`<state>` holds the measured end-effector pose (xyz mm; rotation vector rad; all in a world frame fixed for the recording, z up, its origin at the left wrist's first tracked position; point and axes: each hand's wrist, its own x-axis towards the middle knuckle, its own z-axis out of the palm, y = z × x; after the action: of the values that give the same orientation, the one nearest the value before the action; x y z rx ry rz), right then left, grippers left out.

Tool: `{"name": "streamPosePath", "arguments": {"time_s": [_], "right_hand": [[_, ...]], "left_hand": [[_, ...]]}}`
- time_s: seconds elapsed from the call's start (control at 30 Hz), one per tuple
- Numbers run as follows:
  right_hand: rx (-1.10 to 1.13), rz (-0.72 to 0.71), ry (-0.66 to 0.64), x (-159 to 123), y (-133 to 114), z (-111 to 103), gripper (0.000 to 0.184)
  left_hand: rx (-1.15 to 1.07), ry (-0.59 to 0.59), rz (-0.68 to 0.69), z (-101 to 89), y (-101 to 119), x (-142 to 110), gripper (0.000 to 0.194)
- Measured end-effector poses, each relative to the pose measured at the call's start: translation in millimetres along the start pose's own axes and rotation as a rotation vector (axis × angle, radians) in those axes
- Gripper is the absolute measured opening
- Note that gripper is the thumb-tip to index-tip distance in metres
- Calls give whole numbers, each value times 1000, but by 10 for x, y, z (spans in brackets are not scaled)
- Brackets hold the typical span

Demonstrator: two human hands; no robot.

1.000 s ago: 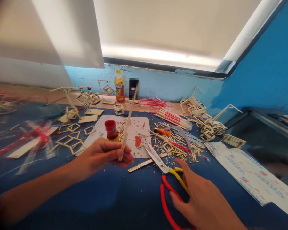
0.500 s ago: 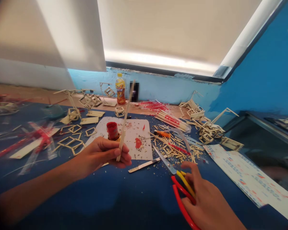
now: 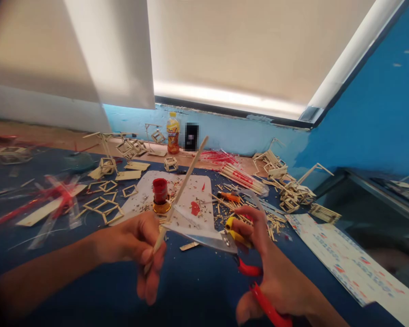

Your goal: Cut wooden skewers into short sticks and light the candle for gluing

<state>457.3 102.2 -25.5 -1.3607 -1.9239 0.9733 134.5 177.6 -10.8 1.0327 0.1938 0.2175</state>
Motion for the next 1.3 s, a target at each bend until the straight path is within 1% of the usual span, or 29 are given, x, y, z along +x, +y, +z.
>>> {"name": "streamPosePath", "arguments": {"time_s": [0.1,0.2,0.3,0.37,0.47,0.6,0.77,0.93,1.1,1.3], "right_hand": [[124,24,-114,70,10,-6,149],[180,22,-154,74,87,-5,147],[166,30,-186,47,136,-30,141],[133,49,-196,39,133,-57,139],[121,50,-225,59,83,-97,144],[108,15,-285,121,-10,-135,143],[71,-43,-315,190,-86,-153,141],[35,-12,-315,229,-123,-147,141],[47,-44,-343,254,-114,-123,140],[-5,-97,-363,251,-74,-136,138]], "left_hand": [[-6,-48,4,-15,4,-18,33],[-13,-35,42,-37,-5,-21,34],[-10,-51,39,-35,-13,-24,34],[-8,-78,8,-15,-13,-24,34],[-14,-99,-48,19,-16,-8,34],[-13,-89,-71,16,-43,26,36],[-10,-85,-86,1,-75,52,37],[-4,-75,-84,5,-94,79,36],[-3,-80,-88,-12,-108,78,36],[-6,-82,-84,-10,-103,74,34]]}}
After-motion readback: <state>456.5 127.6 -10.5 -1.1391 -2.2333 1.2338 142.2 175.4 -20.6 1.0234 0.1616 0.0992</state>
